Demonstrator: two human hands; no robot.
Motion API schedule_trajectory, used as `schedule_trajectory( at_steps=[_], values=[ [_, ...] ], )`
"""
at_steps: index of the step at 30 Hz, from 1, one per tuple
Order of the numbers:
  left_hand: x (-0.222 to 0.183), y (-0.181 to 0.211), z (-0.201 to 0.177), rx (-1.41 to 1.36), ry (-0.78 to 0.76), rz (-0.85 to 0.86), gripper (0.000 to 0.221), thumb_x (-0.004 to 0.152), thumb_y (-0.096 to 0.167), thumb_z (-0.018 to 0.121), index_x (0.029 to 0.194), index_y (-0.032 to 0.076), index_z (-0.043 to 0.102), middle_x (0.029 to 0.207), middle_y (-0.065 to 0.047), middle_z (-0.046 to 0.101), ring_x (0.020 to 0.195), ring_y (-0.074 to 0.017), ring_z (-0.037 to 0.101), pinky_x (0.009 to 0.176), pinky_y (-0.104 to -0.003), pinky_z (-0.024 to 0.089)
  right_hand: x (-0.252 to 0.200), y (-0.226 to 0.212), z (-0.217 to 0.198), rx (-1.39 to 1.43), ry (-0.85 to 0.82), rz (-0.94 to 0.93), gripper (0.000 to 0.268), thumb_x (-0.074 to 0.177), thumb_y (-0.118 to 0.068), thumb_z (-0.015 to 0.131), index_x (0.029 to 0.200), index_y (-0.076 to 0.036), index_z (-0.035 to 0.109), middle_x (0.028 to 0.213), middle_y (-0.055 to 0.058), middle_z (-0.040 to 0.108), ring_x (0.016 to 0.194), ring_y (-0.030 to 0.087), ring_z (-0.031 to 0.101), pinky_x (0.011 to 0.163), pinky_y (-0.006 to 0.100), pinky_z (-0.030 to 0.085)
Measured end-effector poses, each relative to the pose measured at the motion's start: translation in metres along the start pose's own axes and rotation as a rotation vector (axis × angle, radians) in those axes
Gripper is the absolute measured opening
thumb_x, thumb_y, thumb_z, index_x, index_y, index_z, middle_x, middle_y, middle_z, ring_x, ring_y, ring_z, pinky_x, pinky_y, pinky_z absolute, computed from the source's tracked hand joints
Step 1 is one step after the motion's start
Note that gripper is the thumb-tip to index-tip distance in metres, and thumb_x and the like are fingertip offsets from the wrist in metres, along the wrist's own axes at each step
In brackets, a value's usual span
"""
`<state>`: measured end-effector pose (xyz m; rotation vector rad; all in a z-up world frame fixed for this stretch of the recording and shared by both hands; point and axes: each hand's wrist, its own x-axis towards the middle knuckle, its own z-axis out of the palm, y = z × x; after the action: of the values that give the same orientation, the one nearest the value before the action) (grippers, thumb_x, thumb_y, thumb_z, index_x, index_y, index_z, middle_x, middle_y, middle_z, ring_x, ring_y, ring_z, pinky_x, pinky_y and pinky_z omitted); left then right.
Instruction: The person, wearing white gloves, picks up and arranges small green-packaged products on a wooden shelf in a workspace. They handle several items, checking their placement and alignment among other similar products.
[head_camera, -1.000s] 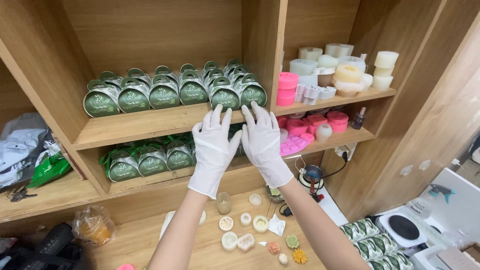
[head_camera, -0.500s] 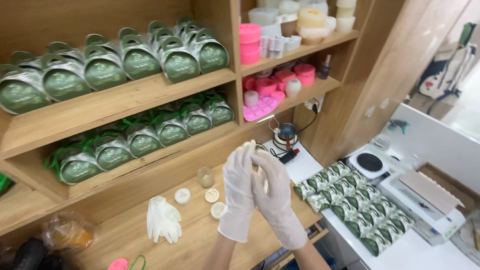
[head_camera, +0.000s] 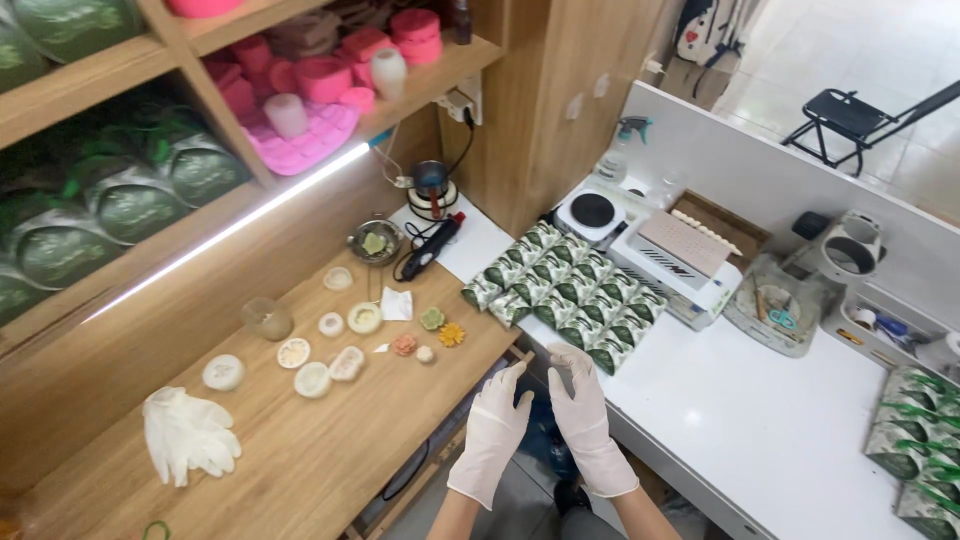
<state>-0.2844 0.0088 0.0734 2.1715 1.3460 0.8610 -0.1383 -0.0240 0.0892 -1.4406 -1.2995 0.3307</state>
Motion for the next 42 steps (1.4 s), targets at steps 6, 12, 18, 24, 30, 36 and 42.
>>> schedule_trajectory(
  at_steps=[6, 12, 18, 24, 30, 36, 42],
  values=[
    [0.021, 0.038, 0.086, 0.057, -0.159, -0.076, 0.058, 0.087, 0.021, 0.073, 0.139, 0.013, 0.051, 0.126, -0.013, 0.063, 0.112, -0.0332, 0.063, 0.089, -0.047, 0.052, 0.009, 0.089, -0.076, 0.033, -0.057, 0.112, 0.038, 0.087, 0.004, 0.063, 0.124, -0.008, 0.064, 0.125, 0.011, 0.061, 0.106, 0.022, 0.067, 0.095, 0.032, 0.054],
    [0.032, -0.005, 0.286, -0.587, -0.160, -0.803, 0.088, 0.080, 0.018, 0.083, 0.151, 0.003, 0.034, 0.126, -0.018, 0.065, 0.112, -0.0285, 0.066, 0.097, -0.037, 0.052, 0.043, 0.173, -0.135, -0.113, -0.050, 0.316, 0.044, 0.089, -0.011, 0.066, 0.133, -0.011, 0.059, 0.127, 0.015, 0.056, 0.109, 0.029, 0.063, 0.095, 0.038, 0.052],
    [0.051, 0.012, 0.369, -0.646, 0.075, -0.993, 0.101, 0.076, 0.012, 0.082, 0.157, 0.003, 0.022, 0.126, -0.022, 0.062, 0.109, -0.0313, 0.066, 0.095, -0.039, 0.053, 0.074, 0.230, -0.135, -0.243, -0.104, 0.545, 0.062, 0.085, -0.031, 0.075, 0.141, -0.014, 0.057, 0.135, 0.021, 0.052, 0.122, 0.036, 0.056, 0.104, 0.041, 0.047],
    [0.063, 0.060, 0.351, -0.507, 0.198, -0.971, 0.123, 0.081, 0.034, 0.087, 0.159, 0.013, -0.005, 0.132, -0.025, 0.057, 0.116, -0.0315, 0.060, 0.097, -0.039, 0.047, 0.080, 0.241, -0.139, -0.159, -0.241, 0.579, 0.070, 0.078, -0.033, 0.082, 0.140, -0.012, 0.056, 0.137, 0.019, 0.051, 0.127, 0.033, 0.055, 0.109, 0.038, 0.045],
    [0.072, 0.111, 0.290, -0.234, -0.198, -1.118, 0.114, 0.085, 0.041, 0.078, 0.167, 0.031, 0.000, 0.113, -0.019, 0.064, 0.099, -0.0314, 0.072, 0.095, -0.038, 0.053, 0.086, 0.254, -0.140, -0.123, -0.286, 0.526, 0.073, 0.076, -0.027, 0.083, 0.142, -0.013, 0.053, 0.132, 0.019, 0.051, 0.122, 0.033, 0.055, 0.105, 0.039, 0.046],
    [0.068, 0.086, 0.304, 0.395, -0.140, -0.801, 0.075, 0.074, 0.019, 0.083, 0.138, 0.031, 0.046, 0.126, -0.009, 0.052, 0.113, -0.0319, 0.059, 0.086, -0.044, 0.056, 0.091, 0.283, -0.133, -0.163, -0.299, 0.487, 0.066, 0.076, -0.028, 0.084, 0.135, -0.013, 0.059, 0.126, 0.018, 0.053, 0.114, 0.032, 0.058, 0.101, 0.038, 0.049],
    [0.061, 0.093, 0.295, 0.172, -0.156, -0.708, 0.071, 0.067, 0.012, 0.087, 0.129, 0.014, 0.052, 0.127, -0.013, 0.055, 0.115, -0.0370, 0.058, 0.093, -0.046, 0.053, 0.089, 0.281, -0.127, -0.251, -0.262, 0.483, 0.071, 0.064, -0.023, 0.090, 0.127, -0.013, 0.059, 0.126, 0.020, 0.050, 0.113, 0.034, 0.056, 0.098, 0.041, 0.049]
  ],
)
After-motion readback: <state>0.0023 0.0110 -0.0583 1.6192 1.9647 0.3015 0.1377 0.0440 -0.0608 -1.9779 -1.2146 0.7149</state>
